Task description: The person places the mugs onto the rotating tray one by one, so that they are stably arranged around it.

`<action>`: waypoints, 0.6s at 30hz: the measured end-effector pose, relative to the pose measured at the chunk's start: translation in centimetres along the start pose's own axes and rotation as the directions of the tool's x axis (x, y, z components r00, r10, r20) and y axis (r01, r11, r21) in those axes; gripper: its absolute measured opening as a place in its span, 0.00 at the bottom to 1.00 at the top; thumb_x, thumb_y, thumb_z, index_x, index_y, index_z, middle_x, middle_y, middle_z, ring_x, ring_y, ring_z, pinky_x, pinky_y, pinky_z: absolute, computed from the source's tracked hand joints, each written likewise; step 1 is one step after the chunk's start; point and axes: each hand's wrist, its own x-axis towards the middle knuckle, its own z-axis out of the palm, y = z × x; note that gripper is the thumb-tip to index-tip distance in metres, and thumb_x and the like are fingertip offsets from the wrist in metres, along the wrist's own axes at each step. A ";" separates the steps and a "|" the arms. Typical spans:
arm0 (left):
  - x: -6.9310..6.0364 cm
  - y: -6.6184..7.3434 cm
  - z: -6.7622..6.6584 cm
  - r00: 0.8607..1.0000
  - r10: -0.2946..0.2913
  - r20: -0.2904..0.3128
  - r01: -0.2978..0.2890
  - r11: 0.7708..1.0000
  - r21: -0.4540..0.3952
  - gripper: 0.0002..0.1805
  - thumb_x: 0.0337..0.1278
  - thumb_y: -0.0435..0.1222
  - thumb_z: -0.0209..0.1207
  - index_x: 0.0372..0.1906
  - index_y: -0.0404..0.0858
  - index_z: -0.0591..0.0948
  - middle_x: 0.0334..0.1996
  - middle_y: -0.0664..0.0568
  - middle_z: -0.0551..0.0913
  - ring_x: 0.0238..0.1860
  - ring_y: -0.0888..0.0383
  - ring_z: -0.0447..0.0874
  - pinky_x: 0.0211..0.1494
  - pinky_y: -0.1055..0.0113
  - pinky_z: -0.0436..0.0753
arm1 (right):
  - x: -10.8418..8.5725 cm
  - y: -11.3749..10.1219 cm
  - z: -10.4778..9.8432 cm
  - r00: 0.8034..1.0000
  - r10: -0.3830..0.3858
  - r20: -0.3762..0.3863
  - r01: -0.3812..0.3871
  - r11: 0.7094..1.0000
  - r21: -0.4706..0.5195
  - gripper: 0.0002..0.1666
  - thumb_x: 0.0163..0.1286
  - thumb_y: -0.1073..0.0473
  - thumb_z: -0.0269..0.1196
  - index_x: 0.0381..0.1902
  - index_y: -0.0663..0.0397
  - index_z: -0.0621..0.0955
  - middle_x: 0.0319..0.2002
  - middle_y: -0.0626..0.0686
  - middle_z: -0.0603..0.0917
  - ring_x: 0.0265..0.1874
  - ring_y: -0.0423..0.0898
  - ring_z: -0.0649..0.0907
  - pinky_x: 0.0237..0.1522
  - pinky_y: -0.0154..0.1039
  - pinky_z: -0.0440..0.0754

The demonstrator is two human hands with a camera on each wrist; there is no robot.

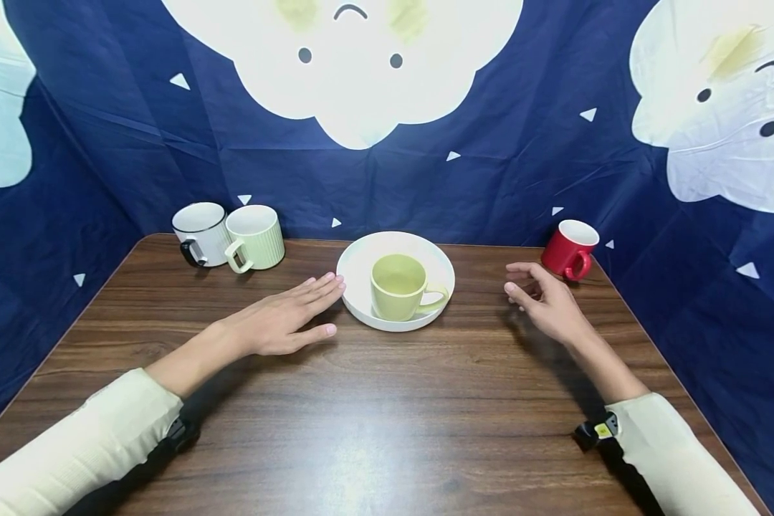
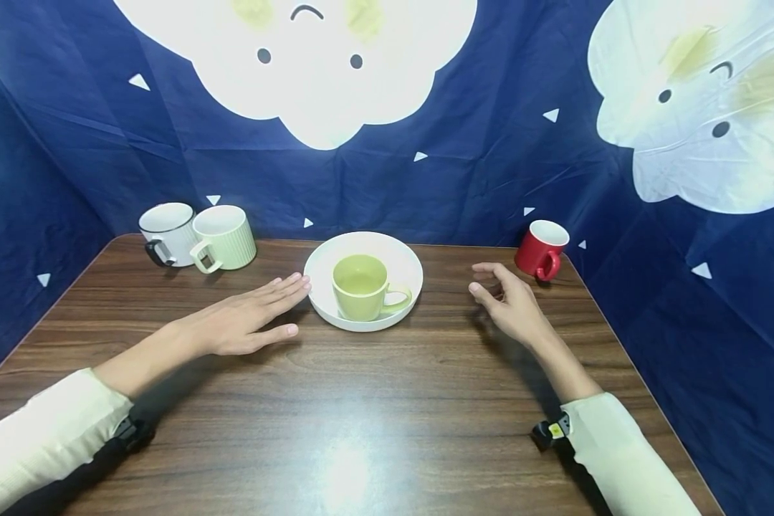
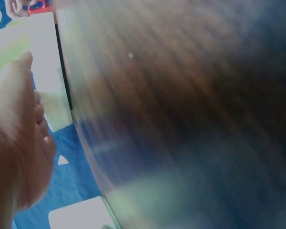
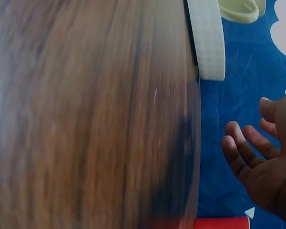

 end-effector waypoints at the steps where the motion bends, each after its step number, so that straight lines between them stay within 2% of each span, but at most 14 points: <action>1: 0.0 0.0 0.0 1.000 0.002 -0.002 -0.002 1.000 0.001 0.44 0.90 0.58 0.53 0.93 0.38 0.56 0.94 0.45 0.52 0.95 0.45 0.49 0.97 0.41 0.57 | 0.0 0.2 -0.1 1.000 0.005 -0.004 -0.005 1.000 -0.002 0.23 0.85 0.63 0.66 0.73 0.62 0.81 0.60 0.71 0.89 0.38 0.34 0.90 0.37 0.28 0.88; 5: 0.1 -0.1 0.1 1.000 0.004 -0.007 -0.004 1.000 0.000 0.44 0.90 0.58 0.53 0.93 0.38 0.56 0.94 0.45 0.53 0.95 0.45 0.49 0.97 0.41 0.57 | 0.0 0.7 -0.8 0.999 0.034 -0.024 -0.034 0.999 -0.014 0.23 0.86 0.62 0.66 0.73 0.62 0.80 0.60 0.71 0.89 0.37 0.33 0.90 0.36 0.31 0.90; 11: 0.1 -0.1 -0.1 1.000 -0.009 0.007 0.009 1.000 -0.016 0.44 0.90 0.57 0.53 0.93 0.39 0.55 0.94 0.46 0.51 0.95 0.46 0.47 0.97 0.42 0.55 | 0.1 1.4 -1.8 0.996 0.068 -0.059 -0.069 0.998 -0.013 0.24 0.87 0.60 0.65 0.74 0.63 0.79 0.60 0.71 0.88 0.36 0.31 0.91 0.36 0.31 0.91; 18: 0.1 -0.3 0.0 1.000 -0.016 0.012 0.016 1.000 -0.013 0.45 0.90 0.58 0.53 0.93 0.40 0.54 0.94 0.47 0.50 0.95 0.47 0.46 0.97 0.42 0.55 | 0.0 1.9 -2.6 0.992 0.087 -0.087 -0.090 0.996 -0.022 0.24 0.88 0.57 0.64 0.73 0.64 0.79 0.60 0.71 0.88 0.36 0.35 0.92 0.36 0.33 0.92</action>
